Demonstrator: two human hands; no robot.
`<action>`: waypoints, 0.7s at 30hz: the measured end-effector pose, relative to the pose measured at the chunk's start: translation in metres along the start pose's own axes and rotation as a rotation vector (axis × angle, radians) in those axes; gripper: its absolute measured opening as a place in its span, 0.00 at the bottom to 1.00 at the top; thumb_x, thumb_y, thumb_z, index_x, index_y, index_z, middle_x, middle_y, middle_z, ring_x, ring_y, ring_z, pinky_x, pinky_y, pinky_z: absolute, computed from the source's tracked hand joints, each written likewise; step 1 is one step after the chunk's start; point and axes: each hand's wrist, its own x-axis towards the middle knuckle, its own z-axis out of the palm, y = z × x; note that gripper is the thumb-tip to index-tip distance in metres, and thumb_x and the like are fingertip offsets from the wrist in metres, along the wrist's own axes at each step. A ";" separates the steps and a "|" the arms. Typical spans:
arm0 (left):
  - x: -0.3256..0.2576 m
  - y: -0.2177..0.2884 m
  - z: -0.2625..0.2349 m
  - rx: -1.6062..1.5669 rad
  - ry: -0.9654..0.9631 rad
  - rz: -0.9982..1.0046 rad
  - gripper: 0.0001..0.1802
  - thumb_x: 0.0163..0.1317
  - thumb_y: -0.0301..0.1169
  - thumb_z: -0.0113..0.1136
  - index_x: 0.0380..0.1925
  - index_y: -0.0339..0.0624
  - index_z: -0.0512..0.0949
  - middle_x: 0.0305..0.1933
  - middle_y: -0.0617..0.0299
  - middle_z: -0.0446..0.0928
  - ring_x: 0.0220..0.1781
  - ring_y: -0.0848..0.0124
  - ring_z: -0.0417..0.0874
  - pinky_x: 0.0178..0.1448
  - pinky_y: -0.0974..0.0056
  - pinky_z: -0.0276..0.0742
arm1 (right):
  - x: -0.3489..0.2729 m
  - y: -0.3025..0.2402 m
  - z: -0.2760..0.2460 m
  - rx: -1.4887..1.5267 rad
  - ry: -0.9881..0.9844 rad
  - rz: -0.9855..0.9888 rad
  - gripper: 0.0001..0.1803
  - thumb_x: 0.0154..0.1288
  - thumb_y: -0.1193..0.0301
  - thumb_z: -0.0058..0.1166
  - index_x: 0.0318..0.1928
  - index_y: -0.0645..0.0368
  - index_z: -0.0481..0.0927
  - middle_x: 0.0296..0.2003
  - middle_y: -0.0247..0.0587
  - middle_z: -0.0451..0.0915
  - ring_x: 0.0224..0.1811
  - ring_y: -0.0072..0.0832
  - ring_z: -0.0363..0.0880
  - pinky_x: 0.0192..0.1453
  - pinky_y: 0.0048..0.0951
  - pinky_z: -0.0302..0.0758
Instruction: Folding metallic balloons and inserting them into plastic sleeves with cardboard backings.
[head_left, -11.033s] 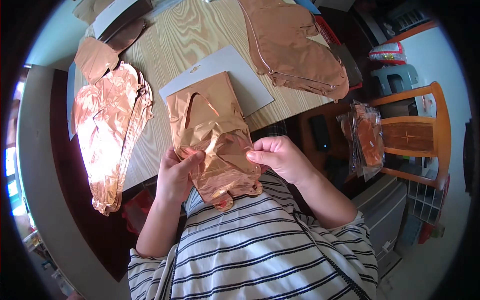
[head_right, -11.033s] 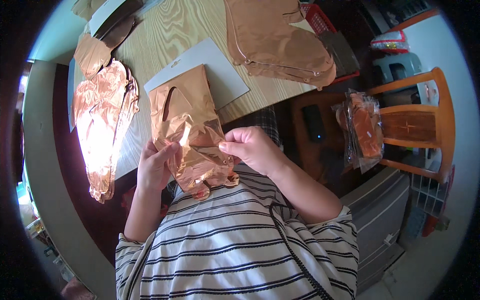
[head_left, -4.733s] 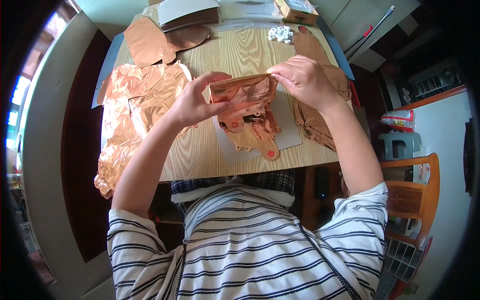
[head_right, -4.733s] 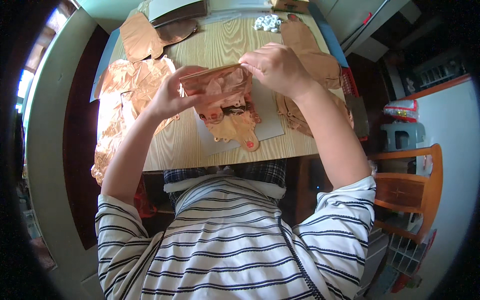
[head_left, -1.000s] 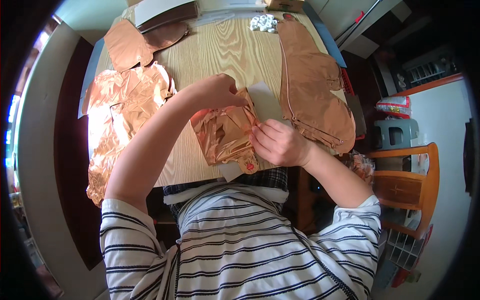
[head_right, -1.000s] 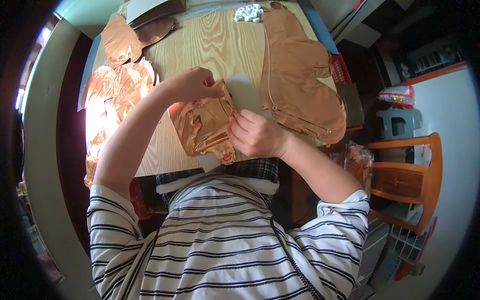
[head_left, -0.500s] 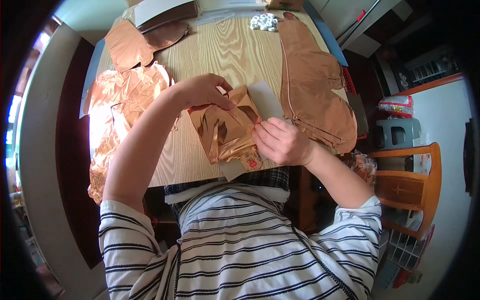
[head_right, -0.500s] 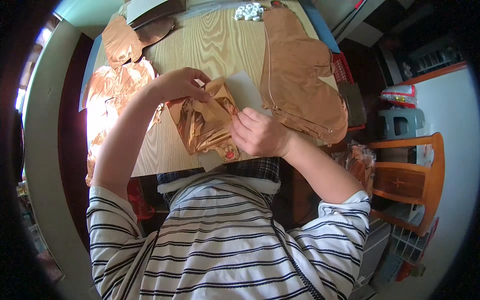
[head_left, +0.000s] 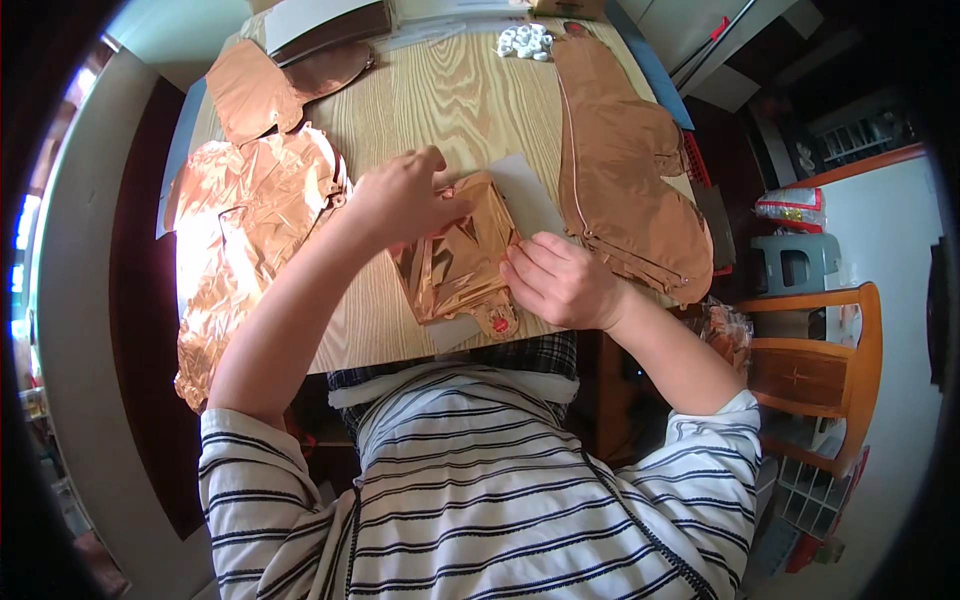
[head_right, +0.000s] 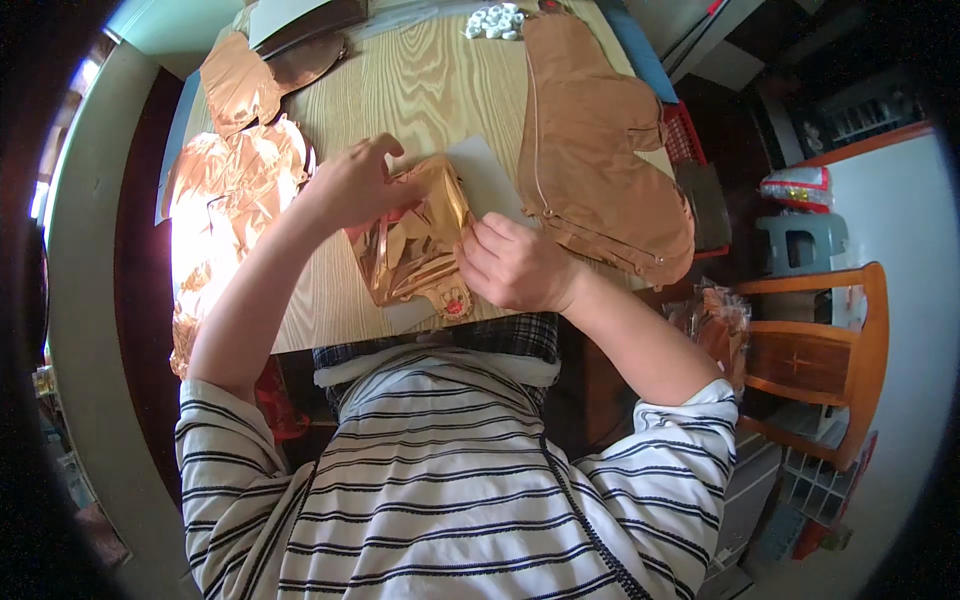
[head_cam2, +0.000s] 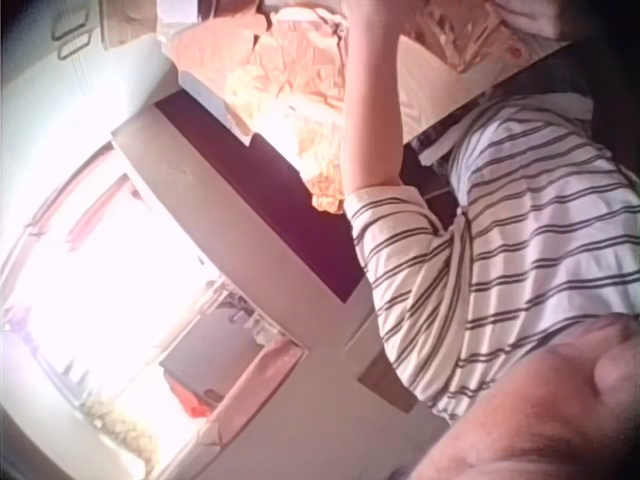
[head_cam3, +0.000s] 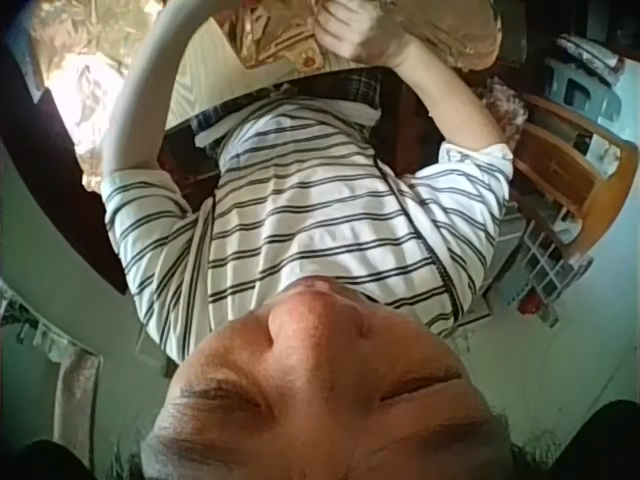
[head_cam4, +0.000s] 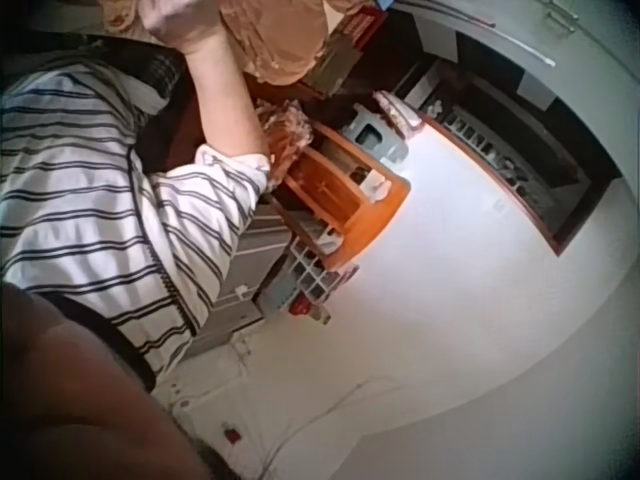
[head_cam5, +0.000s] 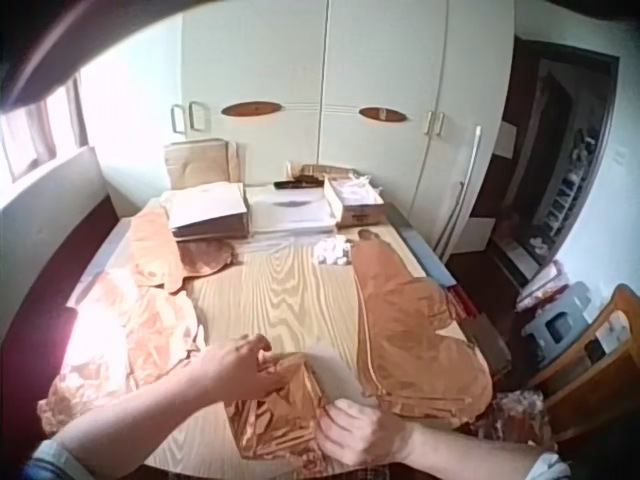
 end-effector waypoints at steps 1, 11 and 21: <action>-0.008 0.007 0.008 0.079 0.086 0.045 0.36 0.55 0.48 0.71 0.59 0.37 0.74 0.44 0.51 0.81 0.48 0.54 0.84 0.56 0.52 0.78 | -0.001 -0.001 0.000 -0.001 -0.008 0.010 0.14 0.53 0.70 0.55 0.38 0.65 0.84 0.38 0.46 0.85 0.45 0.36 0.84 0.57 0.37 0.79; 0.012 0.018 0.014 0.020 -0.059 0.852 0.19 0.54 0.26 0.61 0.48 0.45 0.83 0.72 0.51 0.66 0.81 0.46 0.51 0.81 0.41 0.51 | 0.003 -0.005 -0.002 -0.206 0.103 -0.028 0.08 0.53 0.67 0.57 0.32 0.56 0.83 0.36 0.29 0.73 0.35 0.25 0.68 0.47 0.31 0.69; 0.032 0.049 0.015 0.046 -0.455 0.790 0.13 0.53 0.34 0.59 0.39 0.48 0.86 0.70 0.53 0.69 0.83 0.47 0.47 0.83 0.36 0.31 | 0.003 -0.004 -0.010 -0.300 0.134 -0.045 0.07 0.55 0.66 0.57 0.33 0.52 0.84 0.35 0.26 0.71 0.36 0.23 0.66 0.47 0.29 0.68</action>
